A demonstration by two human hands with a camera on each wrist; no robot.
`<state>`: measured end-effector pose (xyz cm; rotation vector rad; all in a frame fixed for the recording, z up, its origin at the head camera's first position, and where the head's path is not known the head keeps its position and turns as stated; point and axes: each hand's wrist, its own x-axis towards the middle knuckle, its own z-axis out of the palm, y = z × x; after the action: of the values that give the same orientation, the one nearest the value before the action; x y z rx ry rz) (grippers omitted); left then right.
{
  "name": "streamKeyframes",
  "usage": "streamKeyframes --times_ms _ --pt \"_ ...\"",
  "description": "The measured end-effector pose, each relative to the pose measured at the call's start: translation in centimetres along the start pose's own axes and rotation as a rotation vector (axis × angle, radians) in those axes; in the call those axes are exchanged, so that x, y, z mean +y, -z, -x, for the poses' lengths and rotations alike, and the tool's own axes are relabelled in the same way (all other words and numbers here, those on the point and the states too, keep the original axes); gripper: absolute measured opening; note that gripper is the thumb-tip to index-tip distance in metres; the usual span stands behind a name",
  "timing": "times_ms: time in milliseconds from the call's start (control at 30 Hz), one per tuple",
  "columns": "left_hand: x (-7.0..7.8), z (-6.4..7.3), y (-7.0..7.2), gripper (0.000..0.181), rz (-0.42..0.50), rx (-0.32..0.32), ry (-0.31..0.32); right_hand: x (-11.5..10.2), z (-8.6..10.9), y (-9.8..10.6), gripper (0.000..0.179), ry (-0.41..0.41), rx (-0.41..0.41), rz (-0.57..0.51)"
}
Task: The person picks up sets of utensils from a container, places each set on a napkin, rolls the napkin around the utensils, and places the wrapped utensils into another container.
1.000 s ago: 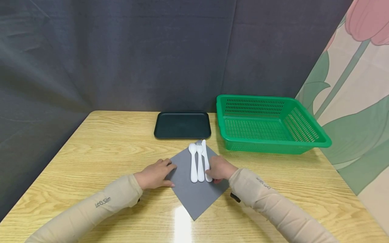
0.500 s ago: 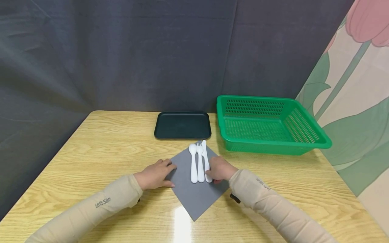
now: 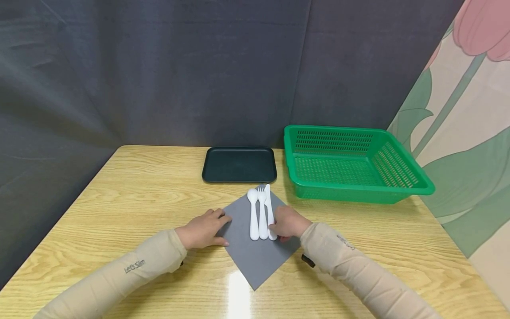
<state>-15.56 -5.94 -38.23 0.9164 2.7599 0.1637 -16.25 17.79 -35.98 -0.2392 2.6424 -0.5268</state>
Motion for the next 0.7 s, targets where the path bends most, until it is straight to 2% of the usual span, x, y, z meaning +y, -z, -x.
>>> streamKeyframes --times_ms 200,233,267,533,700 --pt "0.04 0.06 0.06 0.063 0.005 -0.003 0.001 -0.13 0.17 -0.04 0.027 0.007 0.004 -0.003" --pt "0.58 0.39 0.81 0.061 0.012 -0.020 0.020 -0.15 0.20 -0.04 0.027 0.008 0.004 -0.005" --pt "0.62 0.42 0.86 0.061 0.013 -0.022 0.022 -0.17 0.22 -0.04 0.027 0.009 0.005 -0.007" --pt "0.56 0.33 0.79 0.063 0.004 -0.021 0.026 -0.07 0.30 -0.15 0.024 0.004 0.008 -0.009" --pt "0.36 0.18 0.55 0.063 0.001 -0.017 0.024 0.21 0.48 -0.19 0.019 0.034 0.019 -0.010"
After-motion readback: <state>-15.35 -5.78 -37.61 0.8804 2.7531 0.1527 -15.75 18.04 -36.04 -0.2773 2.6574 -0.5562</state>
